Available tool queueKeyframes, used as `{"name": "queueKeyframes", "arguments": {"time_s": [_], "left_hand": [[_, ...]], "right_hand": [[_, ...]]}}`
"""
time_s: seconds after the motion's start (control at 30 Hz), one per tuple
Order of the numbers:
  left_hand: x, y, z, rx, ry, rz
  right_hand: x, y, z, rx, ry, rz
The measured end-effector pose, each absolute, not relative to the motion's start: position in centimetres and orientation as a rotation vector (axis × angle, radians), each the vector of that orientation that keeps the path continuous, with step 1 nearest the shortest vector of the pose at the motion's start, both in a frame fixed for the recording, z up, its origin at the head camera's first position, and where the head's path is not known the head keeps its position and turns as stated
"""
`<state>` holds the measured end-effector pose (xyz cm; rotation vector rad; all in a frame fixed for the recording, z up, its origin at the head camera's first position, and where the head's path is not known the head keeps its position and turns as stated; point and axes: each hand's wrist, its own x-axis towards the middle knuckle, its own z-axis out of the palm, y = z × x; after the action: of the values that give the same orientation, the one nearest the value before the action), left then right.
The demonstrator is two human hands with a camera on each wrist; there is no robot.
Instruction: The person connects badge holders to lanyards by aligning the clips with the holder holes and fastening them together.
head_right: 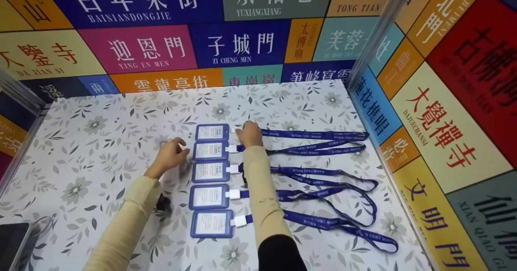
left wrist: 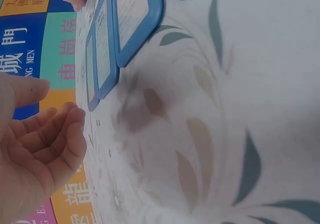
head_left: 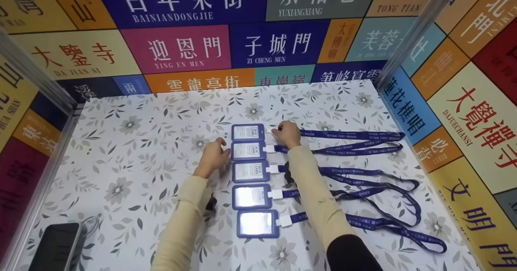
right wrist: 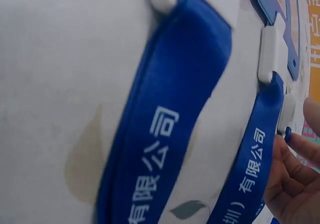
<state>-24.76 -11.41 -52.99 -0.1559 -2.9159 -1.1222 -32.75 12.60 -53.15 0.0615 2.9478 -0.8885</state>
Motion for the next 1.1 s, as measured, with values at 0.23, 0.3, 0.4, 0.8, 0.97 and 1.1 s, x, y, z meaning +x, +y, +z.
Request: {"name": "queueKeyframes", "arguments": {"time_s": [0.23, 0.3, 0.4, 0.8, 0.97, 1.1], "left_hand": [[-26.6, -10.4, -52.3, -0.099, -2.988, -1.089], [-27.4, -10.2, -52.3, -0.083, -2.995, -1.063], [-28.3, -9.9, -52.3, -0.053, -3.015, -1.031], [-31.0, -9.8, -52.7, 0.101, -3.067, -1.025], [-34.2, -10.2, -57.8, 0.055, -2.986, -1.000], [-34.5, -9.6, -58.2, 0.119, -3.057, -1.024]], "right_hand": [[-33.9, 12.8, -54.7, 0.084, 2.975, -0.903], [-35.2, 13.3, -56.7, 0.070, 2.988, -0.938], [-37.8, 14.5, -61.1, -0.007, 3.036, -0.998], [-34.9, 12.7, -56.4, 0.098, 2.912, -1.061], [-40.3, 14.9, -65.0, 0.002, 3.024, -1.068], [-41.5, 15.4, -66.8, 0.020, 3.007, -1.066]]}}
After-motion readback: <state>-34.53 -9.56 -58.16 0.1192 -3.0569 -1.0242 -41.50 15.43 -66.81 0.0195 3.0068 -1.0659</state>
